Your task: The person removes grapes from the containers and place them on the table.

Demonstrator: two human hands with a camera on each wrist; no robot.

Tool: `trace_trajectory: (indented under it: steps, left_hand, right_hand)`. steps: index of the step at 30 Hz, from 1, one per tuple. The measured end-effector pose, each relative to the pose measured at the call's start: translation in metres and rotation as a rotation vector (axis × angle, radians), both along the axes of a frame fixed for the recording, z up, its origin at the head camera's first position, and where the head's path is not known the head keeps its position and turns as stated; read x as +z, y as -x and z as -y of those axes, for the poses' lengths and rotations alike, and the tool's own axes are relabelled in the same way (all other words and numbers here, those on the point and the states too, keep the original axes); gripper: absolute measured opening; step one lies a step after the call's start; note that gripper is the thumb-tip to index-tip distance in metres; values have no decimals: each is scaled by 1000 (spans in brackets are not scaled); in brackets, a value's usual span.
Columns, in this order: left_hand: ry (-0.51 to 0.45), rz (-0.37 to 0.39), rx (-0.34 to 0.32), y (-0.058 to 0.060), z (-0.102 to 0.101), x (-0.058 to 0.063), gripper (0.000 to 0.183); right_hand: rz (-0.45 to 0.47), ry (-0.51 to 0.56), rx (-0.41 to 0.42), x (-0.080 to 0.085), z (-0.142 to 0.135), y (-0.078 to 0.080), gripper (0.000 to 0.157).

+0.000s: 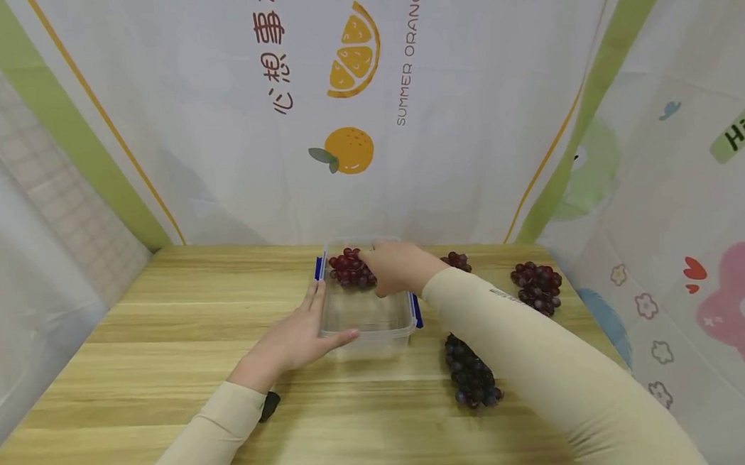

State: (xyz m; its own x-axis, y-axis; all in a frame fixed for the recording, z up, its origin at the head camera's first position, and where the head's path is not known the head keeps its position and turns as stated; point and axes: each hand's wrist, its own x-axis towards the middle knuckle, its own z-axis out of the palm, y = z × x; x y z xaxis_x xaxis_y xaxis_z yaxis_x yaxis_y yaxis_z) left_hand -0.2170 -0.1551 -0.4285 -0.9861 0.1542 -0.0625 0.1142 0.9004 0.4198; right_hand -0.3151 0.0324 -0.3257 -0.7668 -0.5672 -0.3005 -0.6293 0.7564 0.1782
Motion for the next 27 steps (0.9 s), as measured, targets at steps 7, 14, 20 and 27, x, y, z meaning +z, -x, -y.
trace_trajectory:
  steps: [7,14,20,27]
  left_hand:
    - [-12,-11,-13,-2,2,-3,124]
    - [-7,-38,-22,-1,1,-3,124]
    - [-21,-26,-20,0,0,-2,127]
    - [-3,-17,-12,0,1,-3,127]
  right_hand:
    - [-80,-6,59,-32,24,11,84]
    - [-31,28,-2,-41,25,18,88]
    - [3,93,-71,-45,26,29,90]
    - [126,96,-140,-47,32,31,89]
